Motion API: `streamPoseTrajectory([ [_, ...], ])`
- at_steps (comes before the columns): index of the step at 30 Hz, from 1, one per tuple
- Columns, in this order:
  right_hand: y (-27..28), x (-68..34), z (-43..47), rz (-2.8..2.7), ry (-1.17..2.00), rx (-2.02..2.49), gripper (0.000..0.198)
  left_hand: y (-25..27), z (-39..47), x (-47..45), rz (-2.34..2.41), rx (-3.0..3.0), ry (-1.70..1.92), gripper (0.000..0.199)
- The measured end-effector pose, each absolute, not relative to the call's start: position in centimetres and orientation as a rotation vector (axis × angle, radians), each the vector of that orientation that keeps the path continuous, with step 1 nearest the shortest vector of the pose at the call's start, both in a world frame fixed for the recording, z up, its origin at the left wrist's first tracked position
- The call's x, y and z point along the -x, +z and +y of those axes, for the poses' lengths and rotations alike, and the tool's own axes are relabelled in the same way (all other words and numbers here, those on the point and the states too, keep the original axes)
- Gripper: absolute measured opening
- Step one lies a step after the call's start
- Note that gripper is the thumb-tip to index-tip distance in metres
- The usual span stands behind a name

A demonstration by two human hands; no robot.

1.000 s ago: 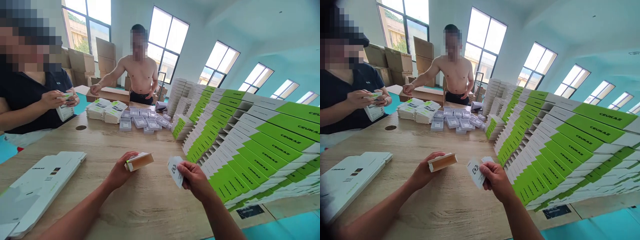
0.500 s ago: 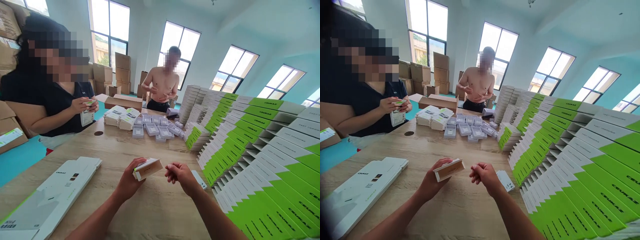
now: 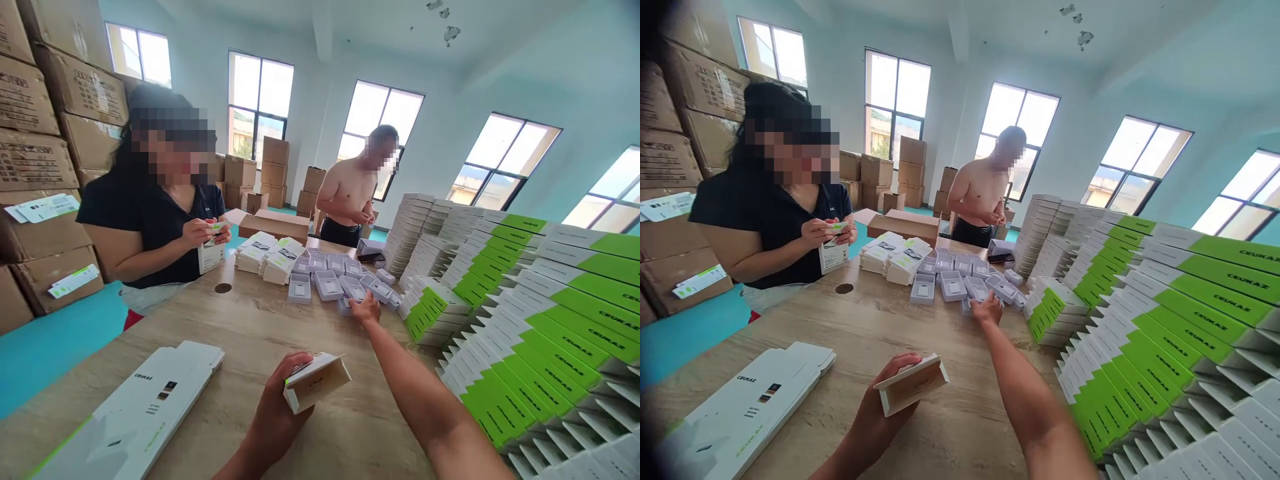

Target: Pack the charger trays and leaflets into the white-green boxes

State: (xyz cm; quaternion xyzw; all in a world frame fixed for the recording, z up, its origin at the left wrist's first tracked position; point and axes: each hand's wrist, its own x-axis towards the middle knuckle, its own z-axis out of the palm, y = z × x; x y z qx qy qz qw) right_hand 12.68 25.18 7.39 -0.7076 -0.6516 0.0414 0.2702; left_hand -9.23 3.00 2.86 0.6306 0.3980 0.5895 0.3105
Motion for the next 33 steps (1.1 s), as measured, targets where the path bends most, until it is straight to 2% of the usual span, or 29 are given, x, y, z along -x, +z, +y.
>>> streamPoseTrajectory([
  [4, 4.7, -15.4, 17.0, -1.771, 0.063, 1.872, 0.067, 3.2, 2.9, 9.0, 1.072, -1.646, 1.597, 0.036],
  [11, -0.4, -20.2, -3.0, -1.954, 0.083, 1.734, 0.078, 3.7, 2.2, 8.5, 1.018, -1.747, 1.563, 0.042],
  [13, 0.7, -19.7, -6.6, -1.986, 0.032, 1.659, 0.071, 3.6, 1.9, 8.1, 0.996, -1.792, 1.569, 0.042],
  [16, 4.7, -17.0, -9.1, -1.957, -0.031, 1.520, 0.043, 3.3, 1.4, 7.2, 1.006, -1.847, 1.578, 0.042],
  [19, 8.6, -12.8, -8.8, -1.941, -0.036, 1.379, 0.031, 3.2, 0.5, 6.2, 1.058, -1.886, 1.587, 0.043],
  [21, 10.0, -9.9, -7.8, -1.928, -0.165, 1.296, 0.020, 3.1, -0.1, 5.7, 1.098, -1.903, 1.593, 0.043],
  [26, 9.6, -6.4, -6.3, -2.023, -0.497, 1.047, 0.022, 2.7, -0.3, 6.4, 1.175, -1.917, 1.602, 0.040],
  [29, 9.7, -7.9, -5.2, -1.936, -0.252, 0.995, 0.017, 3.0, 0.1, 7.4, 1.159, -1.931, 1.596, 0.038],
  [33, 10.8, -11.3, -2.3, -1.472, 0.394, 1.191, 0.035, 4.0, 0.0, 7.6, 1.039, -1.962, 1.565, 0.036],
])
